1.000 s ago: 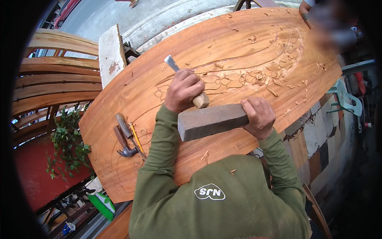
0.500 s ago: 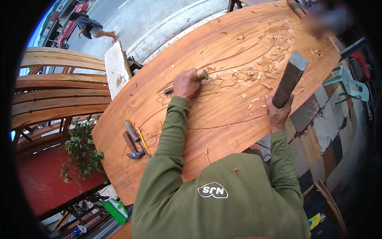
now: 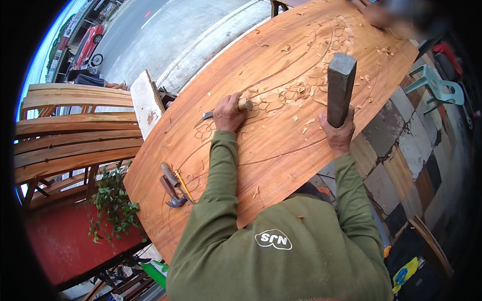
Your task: The person carves a decorative floral design into a large wooden board using a chisel and a wooden mallet, striking the chisel with the mallet to remove wood shavings.
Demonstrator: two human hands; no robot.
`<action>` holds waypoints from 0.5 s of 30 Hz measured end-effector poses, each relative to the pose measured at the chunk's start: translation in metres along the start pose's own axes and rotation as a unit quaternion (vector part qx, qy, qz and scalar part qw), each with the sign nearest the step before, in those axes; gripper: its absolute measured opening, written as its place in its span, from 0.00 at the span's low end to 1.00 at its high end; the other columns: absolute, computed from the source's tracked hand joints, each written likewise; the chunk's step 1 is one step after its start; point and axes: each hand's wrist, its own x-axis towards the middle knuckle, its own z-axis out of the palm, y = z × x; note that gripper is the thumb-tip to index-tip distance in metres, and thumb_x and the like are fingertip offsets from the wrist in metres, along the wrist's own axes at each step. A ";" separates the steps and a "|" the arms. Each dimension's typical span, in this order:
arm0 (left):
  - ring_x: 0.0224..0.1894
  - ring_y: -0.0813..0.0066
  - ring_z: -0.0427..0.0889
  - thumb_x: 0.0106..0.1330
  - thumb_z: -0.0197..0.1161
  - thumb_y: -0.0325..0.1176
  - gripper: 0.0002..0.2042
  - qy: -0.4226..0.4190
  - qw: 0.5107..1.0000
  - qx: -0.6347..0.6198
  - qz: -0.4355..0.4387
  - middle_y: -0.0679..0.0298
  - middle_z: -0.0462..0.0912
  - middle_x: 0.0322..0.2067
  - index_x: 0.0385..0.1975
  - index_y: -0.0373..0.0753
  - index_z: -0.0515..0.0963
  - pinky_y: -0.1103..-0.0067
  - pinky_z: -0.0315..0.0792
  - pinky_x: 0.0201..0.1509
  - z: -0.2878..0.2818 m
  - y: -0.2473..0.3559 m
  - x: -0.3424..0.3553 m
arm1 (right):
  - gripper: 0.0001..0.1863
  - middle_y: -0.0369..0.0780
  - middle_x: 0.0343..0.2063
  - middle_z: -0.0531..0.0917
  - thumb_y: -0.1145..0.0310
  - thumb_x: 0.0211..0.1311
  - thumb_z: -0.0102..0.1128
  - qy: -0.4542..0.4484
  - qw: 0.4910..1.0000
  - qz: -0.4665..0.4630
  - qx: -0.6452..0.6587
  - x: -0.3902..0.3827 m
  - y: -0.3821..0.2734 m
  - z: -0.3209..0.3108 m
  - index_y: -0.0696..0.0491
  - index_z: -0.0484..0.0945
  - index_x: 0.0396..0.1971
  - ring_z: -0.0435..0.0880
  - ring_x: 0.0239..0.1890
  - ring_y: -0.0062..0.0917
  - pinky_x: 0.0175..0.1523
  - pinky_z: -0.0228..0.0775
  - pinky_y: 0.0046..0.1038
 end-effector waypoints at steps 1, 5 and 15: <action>0.41 0.57 0.88 0.52 0.79 0.32 0.22 -0.027 1.000 -0.002 -0.011 0.60 0.89 0.38 0.50 0.48 0.87 0.66 0.82 0.46 -0.002 0.000 -0.002 | 0.30 0.40 0.35 0.87 0.66 0.58 0.82 -0.001 1.000 0.002 -0.004 0.000 -0.001 0.000 0.53 0.72 0.55 0.90 0.36 0.29 0.43 0.82 0.34; 0.42 0.58 0.86 0.50 0.79 0.33 0.25 -0.035 0.999 -0.018 0.007 0.63 0.86 0.36 0.52 0.47 0.85 0.65 0.80 0.46 -0.005 -0.004 -0.007 | 0.29 0.37 0.32 0.84 0.65 0.60 0.82 0.008 1.000 0.003 0.009 -0.002 -0.005 0.001 0.54 0.71 0.53 0.87 0.34 0.26 0.41 0.82 0.31; 0.42 0.58 0.84 0.58 0.71 0.28 0.20 -0.053 0.998 -0.022 0.039 0.61 0.82 0.37 0.52 0.47 0.82 0.65 0.78 0.46 0.002 -0.003 -0.007 | 0.29 0.34 0.31 0.81 0.65 0.59 0.82 0.030 0.999 0.030 0.009 -0.007 0.000 0.006 0.54 0.71 0.52 0.82 0.31 0.22 0.39 0.78 0.28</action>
